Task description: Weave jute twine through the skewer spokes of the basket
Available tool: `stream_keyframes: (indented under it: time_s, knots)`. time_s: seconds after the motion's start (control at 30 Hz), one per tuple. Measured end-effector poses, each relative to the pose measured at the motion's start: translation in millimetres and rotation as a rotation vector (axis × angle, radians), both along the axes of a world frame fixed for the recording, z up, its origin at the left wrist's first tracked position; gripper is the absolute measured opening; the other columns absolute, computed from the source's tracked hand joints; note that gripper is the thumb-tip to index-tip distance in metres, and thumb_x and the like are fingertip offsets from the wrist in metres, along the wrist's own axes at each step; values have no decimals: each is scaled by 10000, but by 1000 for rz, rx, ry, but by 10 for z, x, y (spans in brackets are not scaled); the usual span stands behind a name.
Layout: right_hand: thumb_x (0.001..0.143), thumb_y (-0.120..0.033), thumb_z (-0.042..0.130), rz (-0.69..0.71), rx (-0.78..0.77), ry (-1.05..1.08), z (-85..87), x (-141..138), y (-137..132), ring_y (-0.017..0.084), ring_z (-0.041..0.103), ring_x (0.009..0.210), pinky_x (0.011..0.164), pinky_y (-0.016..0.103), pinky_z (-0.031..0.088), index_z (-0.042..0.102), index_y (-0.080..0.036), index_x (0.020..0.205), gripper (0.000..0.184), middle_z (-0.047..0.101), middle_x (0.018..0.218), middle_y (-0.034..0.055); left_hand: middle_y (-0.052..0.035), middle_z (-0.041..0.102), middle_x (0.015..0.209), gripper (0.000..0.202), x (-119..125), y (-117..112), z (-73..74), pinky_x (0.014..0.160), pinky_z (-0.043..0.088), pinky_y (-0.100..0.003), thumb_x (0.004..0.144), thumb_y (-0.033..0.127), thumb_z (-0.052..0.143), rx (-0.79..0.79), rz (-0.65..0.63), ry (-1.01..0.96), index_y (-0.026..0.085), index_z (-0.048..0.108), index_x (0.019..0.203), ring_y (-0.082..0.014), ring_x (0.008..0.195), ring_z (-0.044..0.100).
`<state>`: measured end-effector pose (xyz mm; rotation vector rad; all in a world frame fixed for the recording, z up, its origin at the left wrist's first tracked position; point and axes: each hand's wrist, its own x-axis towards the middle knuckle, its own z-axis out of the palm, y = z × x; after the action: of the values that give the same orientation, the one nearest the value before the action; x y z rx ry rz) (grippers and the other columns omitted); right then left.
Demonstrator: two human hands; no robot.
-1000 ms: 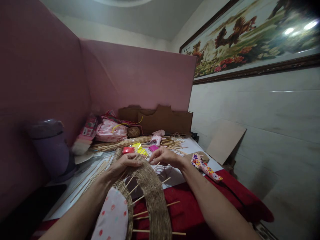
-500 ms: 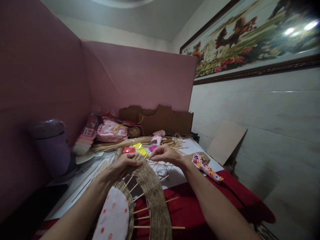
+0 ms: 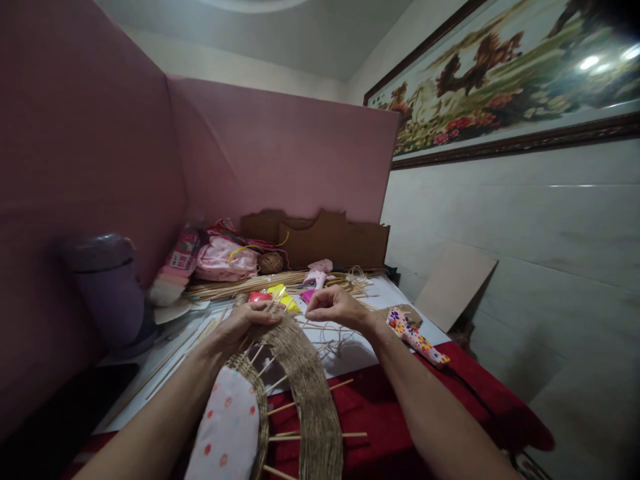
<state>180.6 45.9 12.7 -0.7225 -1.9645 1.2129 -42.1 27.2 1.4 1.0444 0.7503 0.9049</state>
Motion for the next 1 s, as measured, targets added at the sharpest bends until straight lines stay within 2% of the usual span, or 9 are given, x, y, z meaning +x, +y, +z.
stream_keyframes:
  time_s: [0.2, 0.43, 0.6, 1.0]
  knots:
    - [611, -318, 730, -6, -63, -52, 34, -5, -37, 62, 414, 520, 488, 203, 276, 643, -110, 623, 225, 530, 546, -27, -66, 675, 720, 222, -42, -17, 44, 587, 508, -243, 600, 111, 722, 12, 16, 13, 87, 644, 806, -163, 609, 647]
    - [628, -283, 715, 28, -169, -26, -29, 2, -17, 37, 296, 399, 395, 208, 168, 704, -108, 692, 187, 448, 438, -57, -70, 674, 730, 209, -81, 19, 5, 580, 510, -247, 634, 123, 707, 58, -2, -21, 95, 646, 832, -157, 609, 638]
    - [646, -266, 708, 108, -269, 44, -109, -9, 1, 31, 296, 417, 388, 190, 158, 688, -117, 745, 180, 458, 494, -58, -72, 684, 753, 213, -94, 14, 32, 579, 515, -251, 639, 119, 704, 68, -1, -38, 95, 644, 843, -155, 603, 637]
    - [625, -267, 724, 104, -357, 78, -163, -37, 20, 21, 278, 409, 379, 179, 153, 649, -123, 738, 198, 445, 515, -69, -97, 704, 831, 331, -94, -1, 71, 658, 529, -270, 644, 102, 688, 67, 51, -88, 97, 644, 971, -187, 690, 662]
